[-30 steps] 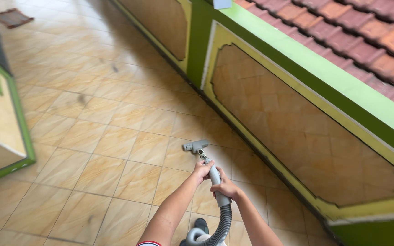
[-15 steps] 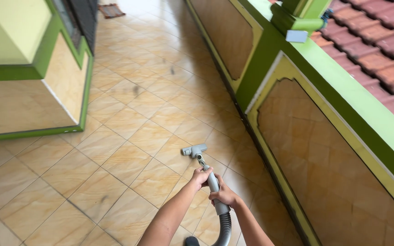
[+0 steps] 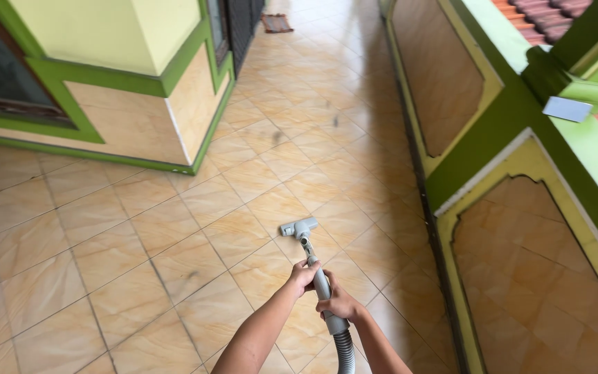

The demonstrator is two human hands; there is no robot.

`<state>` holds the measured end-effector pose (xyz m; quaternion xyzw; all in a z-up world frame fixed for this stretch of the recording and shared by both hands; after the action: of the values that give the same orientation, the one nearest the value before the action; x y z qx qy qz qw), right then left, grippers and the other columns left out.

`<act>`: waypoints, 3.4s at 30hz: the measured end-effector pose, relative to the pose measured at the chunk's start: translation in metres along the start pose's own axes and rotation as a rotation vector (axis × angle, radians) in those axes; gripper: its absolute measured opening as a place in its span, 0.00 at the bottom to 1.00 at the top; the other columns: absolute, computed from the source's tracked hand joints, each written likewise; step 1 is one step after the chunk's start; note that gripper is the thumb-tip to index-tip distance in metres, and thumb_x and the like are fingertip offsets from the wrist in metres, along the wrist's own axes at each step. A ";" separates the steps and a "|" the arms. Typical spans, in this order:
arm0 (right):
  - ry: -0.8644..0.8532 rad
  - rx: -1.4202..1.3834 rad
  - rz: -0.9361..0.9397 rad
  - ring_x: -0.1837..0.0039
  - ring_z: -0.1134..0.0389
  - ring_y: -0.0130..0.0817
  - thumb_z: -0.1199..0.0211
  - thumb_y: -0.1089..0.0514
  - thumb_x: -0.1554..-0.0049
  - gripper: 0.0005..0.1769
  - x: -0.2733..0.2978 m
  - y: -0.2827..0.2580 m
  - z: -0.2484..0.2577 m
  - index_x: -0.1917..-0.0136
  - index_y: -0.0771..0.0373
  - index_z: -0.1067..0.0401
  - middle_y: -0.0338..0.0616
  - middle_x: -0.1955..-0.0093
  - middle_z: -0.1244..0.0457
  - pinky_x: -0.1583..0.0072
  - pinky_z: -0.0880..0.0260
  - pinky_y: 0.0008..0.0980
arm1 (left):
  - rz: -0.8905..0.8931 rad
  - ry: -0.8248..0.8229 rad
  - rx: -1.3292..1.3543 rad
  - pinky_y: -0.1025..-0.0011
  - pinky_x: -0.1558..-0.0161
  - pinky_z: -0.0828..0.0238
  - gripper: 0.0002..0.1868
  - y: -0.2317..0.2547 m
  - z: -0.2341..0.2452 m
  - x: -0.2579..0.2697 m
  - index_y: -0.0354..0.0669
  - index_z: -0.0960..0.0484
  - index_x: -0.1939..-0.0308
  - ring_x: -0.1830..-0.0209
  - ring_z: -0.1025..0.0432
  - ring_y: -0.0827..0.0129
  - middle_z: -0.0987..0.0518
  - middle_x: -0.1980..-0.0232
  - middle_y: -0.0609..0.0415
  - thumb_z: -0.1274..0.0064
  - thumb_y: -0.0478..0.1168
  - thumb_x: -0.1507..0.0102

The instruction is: The person vacuums a tiled balcony floor using a handheld vacuum cleaner with a floor nozzle. They move the vacuum back and forth along the length of the balcony, covering the area near the walls and railing.

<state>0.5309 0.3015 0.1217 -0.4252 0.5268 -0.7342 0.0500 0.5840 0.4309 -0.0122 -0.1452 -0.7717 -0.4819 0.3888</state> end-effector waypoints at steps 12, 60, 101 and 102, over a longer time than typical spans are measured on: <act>-0.265 0.005 -0.067 0.62 0.29 0.43 0.36 0.74 0.54 0.58 -0.023 -0.046 -0.065 0.20 0.42 0.58 0.65 0.44 0.40 0.58 0.18 0.42 | -0.090 0.126 0.137 0.52 0.64 0.15 0.31 0.024 0.098 0.023 0.49 0.28 0.35 0.62 0.20 0.56 0.18 0.51 0.43 0.35 0.49 0.40; -0.202 0.282 -0.125 0.70 0.35 0.36 0.36 0.67 0.50 0.54 -0.102 -0.091 -0.292 0.19 0.37 0.58 0.55 0.62 0.37 0.68 0.28 0.36 | -0.128 0.235 0.269 0.50 0.63 0.16 0.27 0.055 0.344 0.045 0.46 0.21 0.38 0.61 0.22 0.56 0.18 0.52 0.43 0.35 0.45 0.40; 0.095 0.219 -0.147 0.67 0.32 0.35 0.40 0.64 0.50 0.53 -0.129 -0.113 -0.118 0.17 0.42 0.60 0.53 0.56 0.34 0.68 0.30 0.33 | -0.045 0.092 0.215 0.52 0.72 0.19 0.12 0.118 0.162 -0.053 0.49 0.13 0.57 0.72 0.25 0.61 0.20 0.67 0.50 0.32 0.41 0.43; 0.111 0.227 -0.137 0.66 0.32 0.35 0.41 0.63 0.49 0.52 -0.133 -0.124 -0.109 0.18 0.43 0.61 0.52 0.56 0.35 0.67 0.29 0.34 | -0.036 0.077 0.179 0.52 0.70 0.18 0.15 0.134 0.152 -0.057 0.49 0.13 0.54 0.70 0.24 0.61 0.19 0.65 0.50 0.31 0.41 0.43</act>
<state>0.5879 0.5049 0.1379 -0.4104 0.4120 -0.8133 0.0184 0.6320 0.6363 -0.0052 -0.0772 -0.7985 -0.4235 0.4208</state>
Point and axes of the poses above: each hand's wrist, its own x-axis away from the middle knuckle, its own z-axis out of the back of the hand, y = z × x, the point moved 3 cm from there along -x, towards the middle knuckle
